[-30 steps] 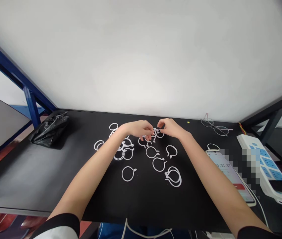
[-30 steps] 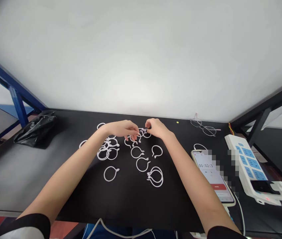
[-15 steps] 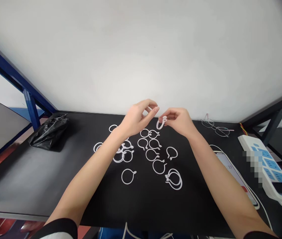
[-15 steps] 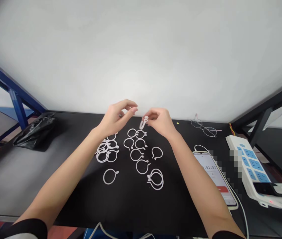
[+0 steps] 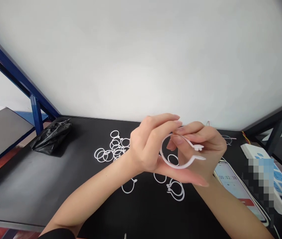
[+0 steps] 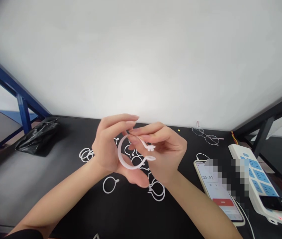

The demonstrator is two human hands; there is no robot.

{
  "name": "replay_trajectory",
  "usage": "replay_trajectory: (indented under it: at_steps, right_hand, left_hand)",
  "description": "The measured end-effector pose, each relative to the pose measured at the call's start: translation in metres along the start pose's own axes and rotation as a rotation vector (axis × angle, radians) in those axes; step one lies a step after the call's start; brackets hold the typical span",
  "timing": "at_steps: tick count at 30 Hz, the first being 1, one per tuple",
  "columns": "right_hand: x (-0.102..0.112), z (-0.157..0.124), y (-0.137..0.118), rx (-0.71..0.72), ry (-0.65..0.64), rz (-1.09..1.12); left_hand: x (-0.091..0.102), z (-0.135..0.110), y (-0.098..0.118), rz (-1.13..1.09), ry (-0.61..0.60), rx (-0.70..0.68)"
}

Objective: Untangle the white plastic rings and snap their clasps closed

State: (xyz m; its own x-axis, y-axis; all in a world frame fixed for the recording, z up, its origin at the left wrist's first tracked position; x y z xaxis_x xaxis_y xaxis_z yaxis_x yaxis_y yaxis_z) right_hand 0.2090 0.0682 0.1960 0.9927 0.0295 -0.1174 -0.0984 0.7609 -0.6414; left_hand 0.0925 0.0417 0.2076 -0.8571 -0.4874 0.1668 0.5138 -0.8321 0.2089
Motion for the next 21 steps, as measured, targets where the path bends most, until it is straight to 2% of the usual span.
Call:
replay_trajectory:
  at_steps: [3,7,10,14,21]
  right_hand:
    - [-0.001,-0.007,-0.005,0.02,0.06,0.026]
    - [0.003,-0.013,-0.005,0.024,0.147,-0.055]
    - [0.0,-0.015,-0.004,0.048,0.108,-0.079]
    - [0.002,-0.02,-0.008,0.163,0.082,-0.195]
    - [-0.004,-0.019,-0.022,0.288,0.05,-0.25]
  left_hand:
    - [0.003,0.001,0.01,-0.043,0.05,-0.039]
    - [0.0,0.004,0.012,-0.275,0.05,-0.056]
    - [-0.002,0.004,0.007,-0.325,0.042,-0.053]
    - [-0.002,0.007,0.002,-0.34,0.017,-0.052]
    - [0.011,0.014,0.008,-0.298,0.005,-0.136]
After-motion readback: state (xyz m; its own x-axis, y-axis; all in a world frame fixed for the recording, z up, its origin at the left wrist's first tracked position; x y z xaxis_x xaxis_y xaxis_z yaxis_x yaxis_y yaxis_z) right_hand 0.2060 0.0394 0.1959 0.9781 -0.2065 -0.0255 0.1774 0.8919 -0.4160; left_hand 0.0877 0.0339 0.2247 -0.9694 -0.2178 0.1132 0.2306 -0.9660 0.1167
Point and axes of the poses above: each hand's wrist, its own z-axis towards the middle knuckle, its own x-axis out of the back of the hand, y = z × x, the point moved 10 cm from there along z, towards the middle knuckle, and after that the axes turned 8 degrees about -z, right-handed, at the moved point
